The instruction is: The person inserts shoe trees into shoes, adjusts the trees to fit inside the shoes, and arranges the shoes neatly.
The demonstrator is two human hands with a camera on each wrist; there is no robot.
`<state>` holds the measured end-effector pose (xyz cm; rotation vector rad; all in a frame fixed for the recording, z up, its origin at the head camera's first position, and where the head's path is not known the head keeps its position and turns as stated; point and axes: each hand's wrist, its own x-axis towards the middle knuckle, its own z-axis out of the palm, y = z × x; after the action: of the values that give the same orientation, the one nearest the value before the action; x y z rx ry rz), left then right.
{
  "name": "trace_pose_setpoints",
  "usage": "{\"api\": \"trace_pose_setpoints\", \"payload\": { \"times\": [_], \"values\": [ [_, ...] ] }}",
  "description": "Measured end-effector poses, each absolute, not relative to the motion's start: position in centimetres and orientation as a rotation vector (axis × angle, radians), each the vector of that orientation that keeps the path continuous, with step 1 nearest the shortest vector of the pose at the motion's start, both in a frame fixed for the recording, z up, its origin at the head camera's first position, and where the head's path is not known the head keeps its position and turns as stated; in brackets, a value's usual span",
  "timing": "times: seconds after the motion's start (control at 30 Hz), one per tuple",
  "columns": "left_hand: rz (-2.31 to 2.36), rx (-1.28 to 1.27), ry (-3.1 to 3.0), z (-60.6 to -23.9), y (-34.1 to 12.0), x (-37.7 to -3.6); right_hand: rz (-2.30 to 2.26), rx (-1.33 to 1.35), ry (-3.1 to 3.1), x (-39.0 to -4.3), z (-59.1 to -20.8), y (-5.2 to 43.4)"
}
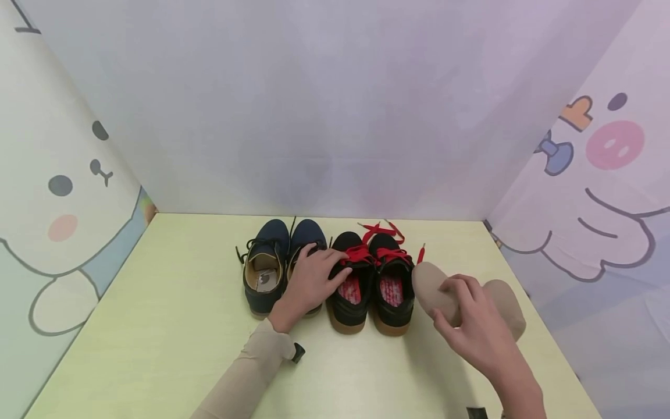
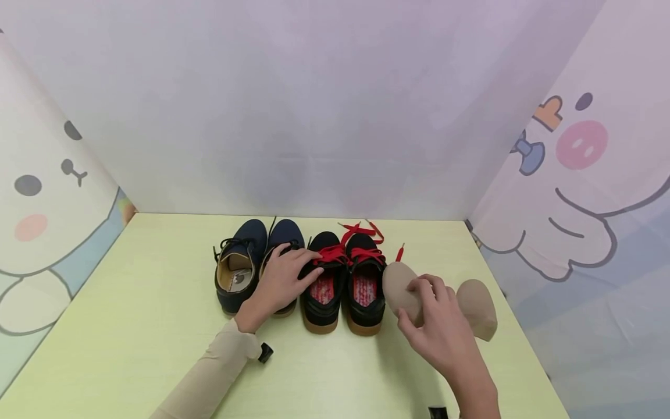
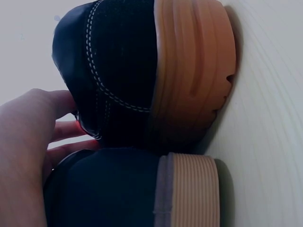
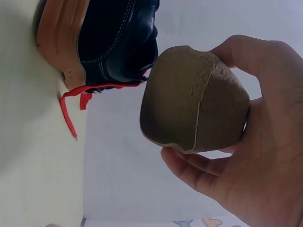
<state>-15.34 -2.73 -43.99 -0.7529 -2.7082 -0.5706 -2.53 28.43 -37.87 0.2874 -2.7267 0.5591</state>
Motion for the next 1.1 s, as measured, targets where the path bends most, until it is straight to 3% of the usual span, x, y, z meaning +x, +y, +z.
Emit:
{"api": "trace_pose_setpoints", "payload": {
  "times": [0.43,1.1],
  "values": [
    [-0.452,-0.747,-2.695,-43.6,-2.0,-15.0,0.567,0.315,-2.764,-2.1,-37.4,27.0],
    [-0.659,-0.609,-2.697,-43.4,-1.3,-15.1,0.663,0.432,-2.779,-2.5,-37.1,23.6]
  ]
}}
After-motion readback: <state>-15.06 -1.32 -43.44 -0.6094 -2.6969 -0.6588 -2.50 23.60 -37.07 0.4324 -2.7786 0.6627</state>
